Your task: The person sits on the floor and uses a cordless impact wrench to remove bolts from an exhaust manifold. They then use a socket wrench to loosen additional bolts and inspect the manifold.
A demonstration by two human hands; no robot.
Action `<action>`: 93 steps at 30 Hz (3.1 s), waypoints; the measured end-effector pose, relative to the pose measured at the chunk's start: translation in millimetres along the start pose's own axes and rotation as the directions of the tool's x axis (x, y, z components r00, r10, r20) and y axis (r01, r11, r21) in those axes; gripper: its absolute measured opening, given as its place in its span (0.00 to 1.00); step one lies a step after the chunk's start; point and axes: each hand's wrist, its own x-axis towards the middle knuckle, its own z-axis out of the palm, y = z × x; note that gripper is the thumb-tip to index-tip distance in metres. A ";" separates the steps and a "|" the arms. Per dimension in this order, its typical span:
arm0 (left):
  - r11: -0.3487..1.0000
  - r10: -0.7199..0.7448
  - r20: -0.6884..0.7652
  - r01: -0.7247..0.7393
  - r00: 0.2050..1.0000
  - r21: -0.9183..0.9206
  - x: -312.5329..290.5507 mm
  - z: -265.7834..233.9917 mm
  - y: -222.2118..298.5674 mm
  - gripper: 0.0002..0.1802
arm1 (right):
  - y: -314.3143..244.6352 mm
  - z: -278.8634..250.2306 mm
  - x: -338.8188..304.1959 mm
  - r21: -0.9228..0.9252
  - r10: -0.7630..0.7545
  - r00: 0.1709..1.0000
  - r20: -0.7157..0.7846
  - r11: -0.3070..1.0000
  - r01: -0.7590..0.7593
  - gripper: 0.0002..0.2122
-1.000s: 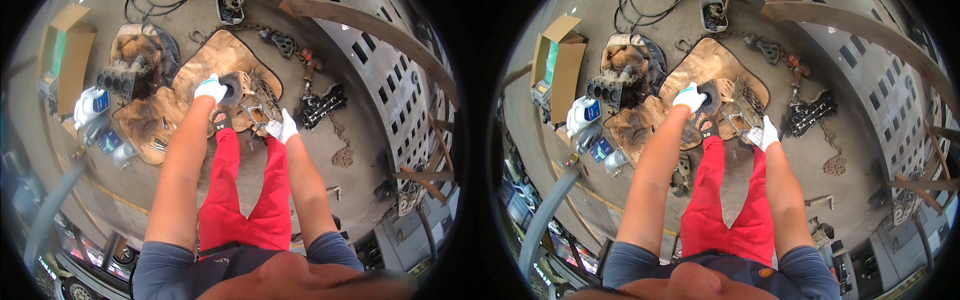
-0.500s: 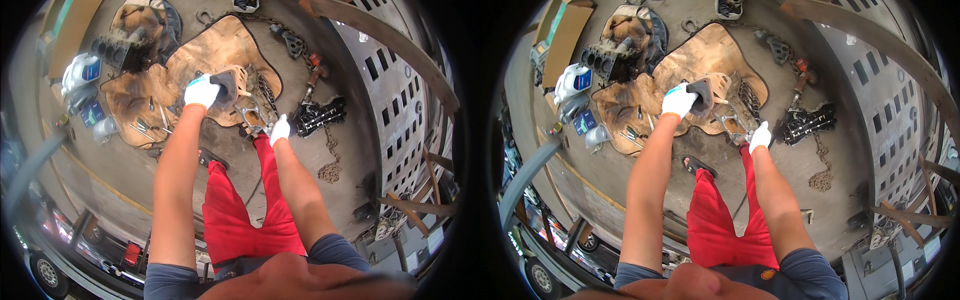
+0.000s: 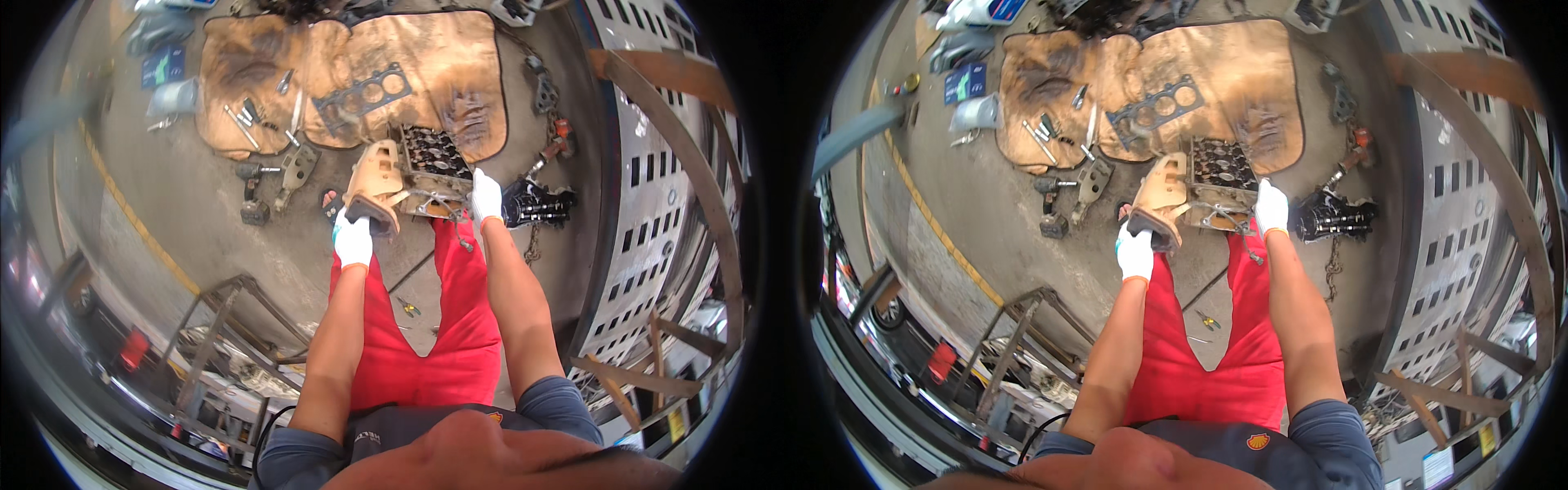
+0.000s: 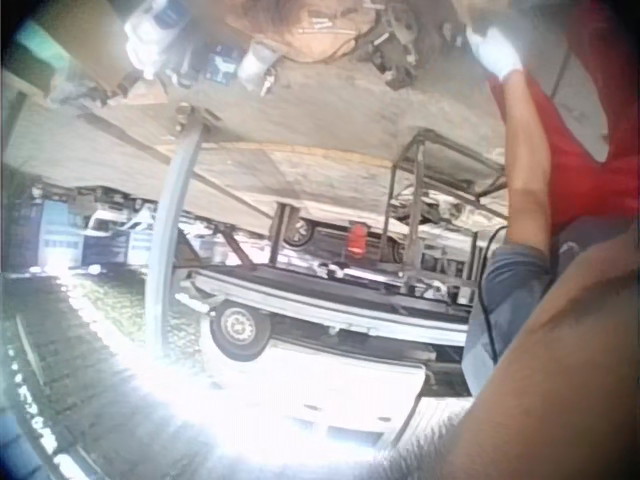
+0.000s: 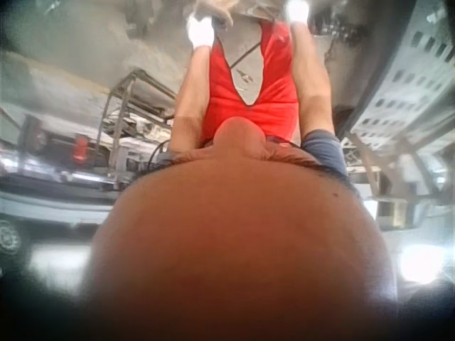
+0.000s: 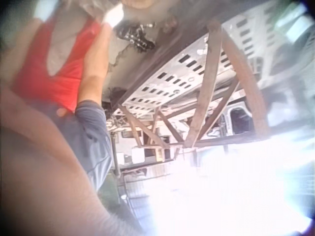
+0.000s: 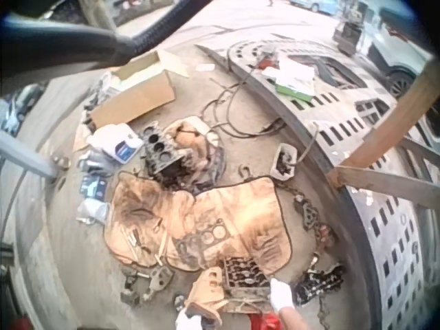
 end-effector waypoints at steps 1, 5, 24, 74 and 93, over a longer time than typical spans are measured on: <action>1.000 -0.014 -0.039 0.013 0.999 -0.025 -9.1 -9.6 -18.0 0.26 | -19.1 1.1 5.9 -0.168 -0.159 0.987 0.019 0.973 0.160 0.10; 0.836 -0.373 -0.034 0.320 0.927 -0.447 -47.4 -37.5 -63.2 0.21 | -90.9 28.0 8.8 -0.223 -0.148 0.980 0.135 0.959 0.176 0.17; 0.890 -0.369 0.134 0.391 0.920 -0.233 -2.0 -100.5 -114.2 0.38 | -189.9 68.9 -4.8 0.312 0.338 0.932 0.133 0.878 -0.363 0.24; 0.330 0.046 0.712 -0.683 0.701 0.651 407.6 -640.5 97.2 0.32 | -542.1 230.1 -401.1 0.590 0.816 0.568 -0.110 0.513 -0.623 0.22; -0.214 -0.035 0.962 -0.943 0.269 0.256 480.1 -247.8 -107.8 0.28 | -607.8 612.8 -38.4 0.466 0.745 0.663 0.072 0.563 -0.683 0.43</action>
